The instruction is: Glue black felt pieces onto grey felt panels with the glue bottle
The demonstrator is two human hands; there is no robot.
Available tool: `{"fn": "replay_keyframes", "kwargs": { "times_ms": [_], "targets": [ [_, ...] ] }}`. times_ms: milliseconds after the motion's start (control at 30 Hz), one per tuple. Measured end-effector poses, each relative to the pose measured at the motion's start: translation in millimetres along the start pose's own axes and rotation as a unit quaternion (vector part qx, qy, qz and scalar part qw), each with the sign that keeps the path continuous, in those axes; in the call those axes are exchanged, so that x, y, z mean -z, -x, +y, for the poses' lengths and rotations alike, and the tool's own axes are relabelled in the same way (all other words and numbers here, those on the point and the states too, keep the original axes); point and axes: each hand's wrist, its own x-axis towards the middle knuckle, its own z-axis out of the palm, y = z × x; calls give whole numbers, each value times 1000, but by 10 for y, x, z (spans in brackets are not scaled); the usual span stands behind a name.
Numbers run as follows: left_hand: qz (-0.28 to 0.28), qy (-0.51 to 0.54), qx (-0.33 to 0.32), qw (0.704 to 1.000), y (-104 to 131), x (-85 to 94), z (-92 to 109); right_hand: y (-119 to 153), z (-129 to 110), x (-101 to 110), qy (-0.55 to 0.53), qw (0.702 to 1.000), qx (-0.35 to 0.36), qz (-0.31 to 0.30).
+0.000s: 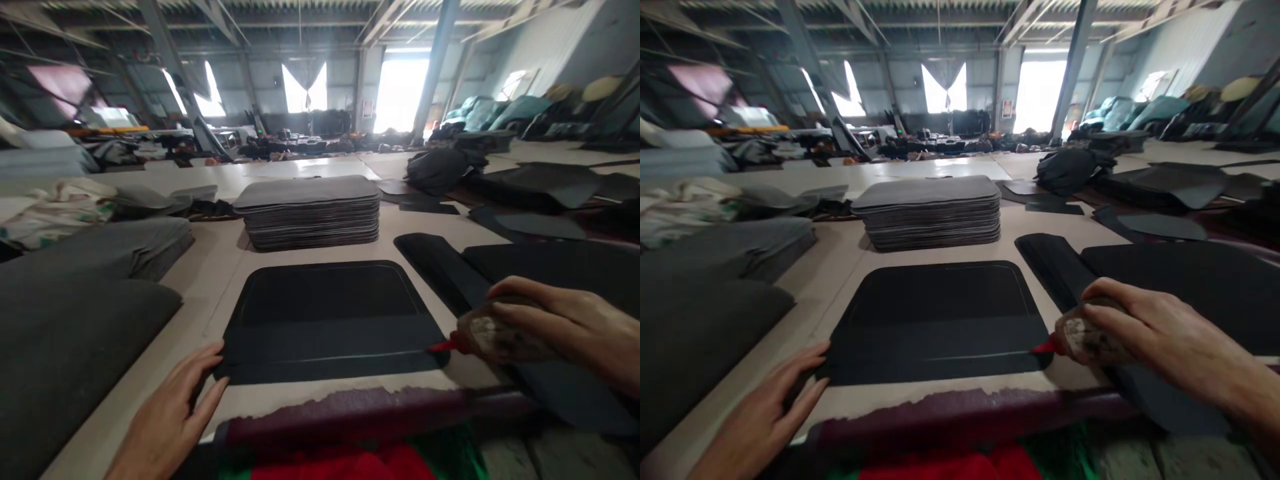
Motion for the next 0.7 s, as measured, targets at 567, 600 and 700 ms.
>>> {"fn": "replay_keyframes", "kwargs": {
  "times_ms": [567, 600, 700],
  "targets": [
    [2, -18, -2, 1000, -7, -1, -11, 141, 522, -64, -44, 991, -70, 105],
    [1, -20, -2, 1000, -1, -3, -16, 151, 540, -66, -48, 989, -81, 113],
    [3, -22, -8, 1000, 11, -15, -32, 187, 607, -72, -76, 981, -107, 141]
  ]
}}
